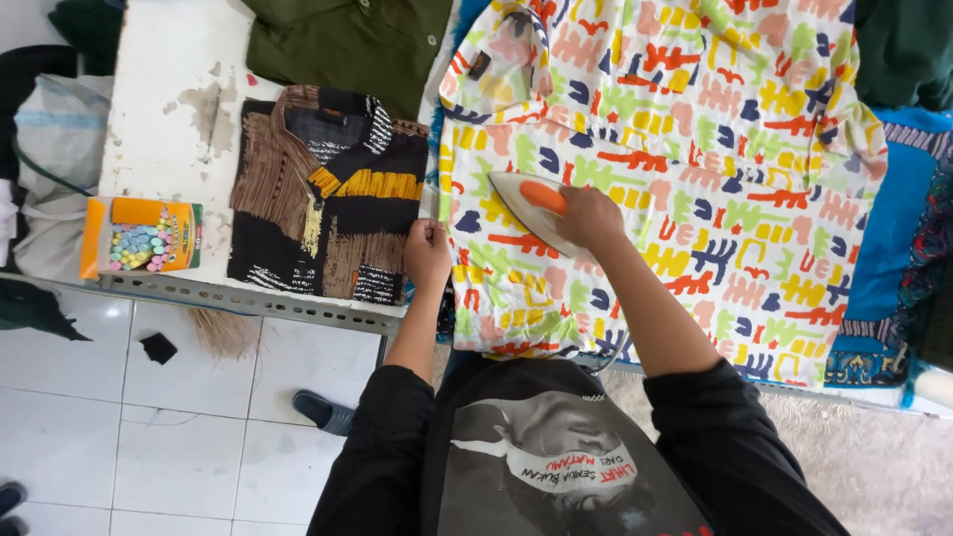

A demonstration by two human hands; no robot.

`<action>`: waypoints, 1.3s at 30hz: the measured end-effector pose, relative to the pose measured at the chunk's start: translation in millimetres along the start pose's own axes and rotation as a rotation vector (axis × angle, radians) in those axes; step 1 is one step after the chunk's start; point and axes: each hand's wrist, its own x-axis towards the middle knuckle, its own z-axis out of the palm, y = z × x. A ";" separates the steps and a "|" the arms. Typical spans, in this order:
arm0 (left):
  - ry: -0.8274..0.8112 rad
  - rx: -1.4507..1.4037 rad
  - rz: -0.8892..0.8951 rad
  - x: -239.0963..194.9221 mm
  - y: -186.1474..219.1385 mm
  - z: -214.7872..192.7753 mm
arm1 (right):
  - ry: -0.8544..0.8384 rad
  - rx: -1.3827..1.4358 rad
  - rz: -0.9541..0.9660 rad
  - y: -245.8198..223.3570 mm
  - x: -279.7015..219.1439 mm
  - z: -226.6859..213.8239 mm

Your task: The person irons a patterned shirt on a table. They first fold a different shirt and set it aside, then spray water on the patterned shirt and iron it with a handheld iron, smoothing the fabric with their hands.

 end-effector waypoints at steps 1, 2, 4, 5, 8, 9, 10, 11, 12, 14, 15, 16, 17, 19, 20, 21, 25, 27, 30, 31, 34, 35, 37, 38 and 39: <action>-0.014 0.001 0.000 -3.5 -2.8 -1.3 | -0.005 0.002 0.013 17.6 -24.2 5.8; 0.002 -0.004 0.012 -4.0 -3.5 -0.6 | -0.056 0.023 0.060 35.2 -47.4 9.6; 0.010 -0.012 0.028 -6.3 -6.0 2.4 | -0.105 0.046 0.115 69.9 -85.8 23.6; 0.036 -0.064 0.030 -8.3 -8.0 4.6 | -0.126 0.073 0.150 87.5 -100.9 33.8; 0.070 -0.091 0.048 -34.9 4.1 -18.5 | -0.158 0.136 0.184 107.9 -131.2 51.7; 0.083 -0.070 0.051 -48.4 11.6 -29.5 | -0.176 0.159 0.178 111.3 -139.3 55.0; 0.075 -0.068 0.059 -60.4 10.0 -32.3 | -0.171 0.167 0.186 107.3 -134.9 58.8; -0.005 0.036 0.031 -72.0 7.9 -35.7 | -0.157 0.198 0.167 102.9 -130.4 62.7; -0.077 0.144 -0.004 -85.3 4.0 -42.9 | -0.149 0.226 0.141 96.2 -125.4 67.2; -0.097 0.182 -0.010 -93.5 5.0 -44.6 | -0.143 0.216 0.091 71.3 -111.0 62.3; -0.116 0.215 -0.017 -97.3 4.9 -46.4 | -0.135 0.202 0.041 57.7 -103.5 60.1; -0.110 0.219 -0.018 -95.1 0.7 -42.7 | -0.136 0.205 0.035 44.6 -96.7 57.1; -0.109 0.208 -0.022 -92.8 -3.7 -39.9 | -0.143 0.206 -0.012 30.6 -90.3 53.8; -0.088 0.193 -0.029 -87.5 -9.7 -36.1 | -0.145 0.203 -0.078 9.7 -78.3 47.1; -0.100 0.175 -0.055 -84.1 -11.9 -34.8 | -0.104 0.228 -0.094 3.1 -73.6 45.0; -0.113 0.157 -0.081 -80.2 -14.2 -33.1 | -0.062 0.253 -0.110 -3.5 -68.5 43.0; -0.109 0.060 -0.108 -84.1 -8.2 -31.3 | -0.053 0.259 -0.118 -1.3 -74.4 41.0; -0.091 -0.117 -0.183 -82.9 -8.5 -31.3 | -0.066 0.139 -0.107 7.6 -82.1 41.9; -0.104 -0.244 -0.175 -86.2 2.1 -42.4 | -0.060 0.090 -0.040 28.6 -98.2 56.5; -0.093 -0.249 -0.175 -84.0 2.0 -43.8 | -0.057 0.086 -0.049 26.3 -100.1 54.3; -0.124 -0.249 -0.134 -85.0 4.3 -52.3 | -0.049 0.111 0.000 15.4 -103.4 53.5; -0.152 -0.172 -0.102 -87.2 9.5 -56.7 | -0.061 0.127 -0.013 8.7 -100.3 53.9; -0.178 -0.100 -0.056 -83.7 19.2 -59.2 | -0.057 0.145 -0.027 -5.8 -87.2 52.3; -0.224 -0.095 -0.080 -83.2 20.1 -59.5 | -0.053 0.155 -0.032 -14.0 -81.0 54.0; -0.270 -0.090 -0.105 -82.6 20.8 -59.3 | -0.049 0.166 -0.037 -21.8 -74.5 55.8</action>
